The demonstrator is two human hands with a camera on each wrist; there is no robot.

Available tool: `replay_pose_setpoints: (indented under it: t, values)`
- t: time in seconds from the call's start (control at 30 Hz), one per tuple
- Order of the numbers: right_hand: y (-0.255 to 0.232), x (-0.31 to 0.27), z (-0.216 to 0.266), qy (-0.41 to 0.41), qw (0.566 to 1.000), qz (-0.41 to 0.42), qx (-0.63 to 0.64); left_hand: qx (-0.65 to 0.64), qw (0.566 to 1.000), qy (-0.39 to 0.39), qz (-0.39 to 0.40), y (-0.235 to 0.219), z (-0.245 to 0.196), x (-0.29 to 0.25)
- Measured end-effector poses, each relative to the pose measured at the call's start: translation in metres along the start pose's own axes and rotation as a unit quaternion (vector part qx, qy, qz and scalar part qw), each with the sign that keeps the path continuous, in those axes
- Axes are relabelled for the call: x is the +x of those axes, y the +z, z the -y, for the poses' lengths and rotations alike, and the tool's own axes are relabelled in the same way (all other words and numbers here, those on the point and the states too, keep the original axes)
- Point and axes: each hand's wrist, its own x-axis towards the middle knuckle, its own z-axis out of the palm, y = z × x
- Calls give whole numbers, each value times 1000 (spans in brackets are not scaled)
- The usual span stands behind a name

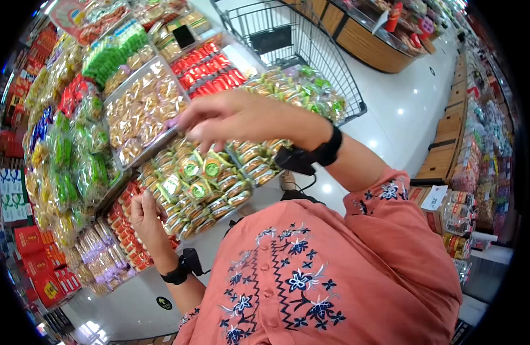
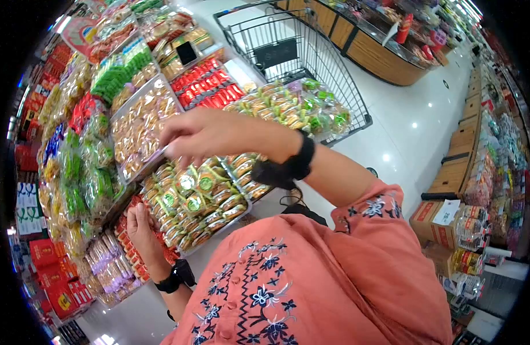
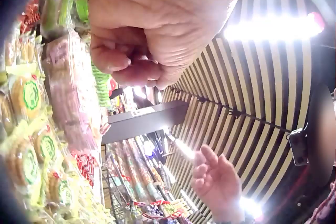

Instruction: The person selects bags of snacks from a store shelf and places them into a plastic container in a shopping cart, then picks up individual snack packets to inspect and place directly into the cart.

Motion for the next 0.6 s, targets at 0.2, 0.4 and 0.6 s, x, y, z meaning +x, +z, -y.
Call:
replay_pose_setpoints:
  t: [0.2, 0.4, 0.6]
  values:
    - [-136, -130, -51, 56, 950, -308, 3, 21, 1000, 12, 12, 70, -17, -3]
    - [-240, -248, -168, 141, 850, -503, 72, 41, 999, 14, 18, 139, -21, -17]
    - [-279, -317, -324, 286, 816, -501, 16, 53, 998, 16, 23, 194, -27, -28]
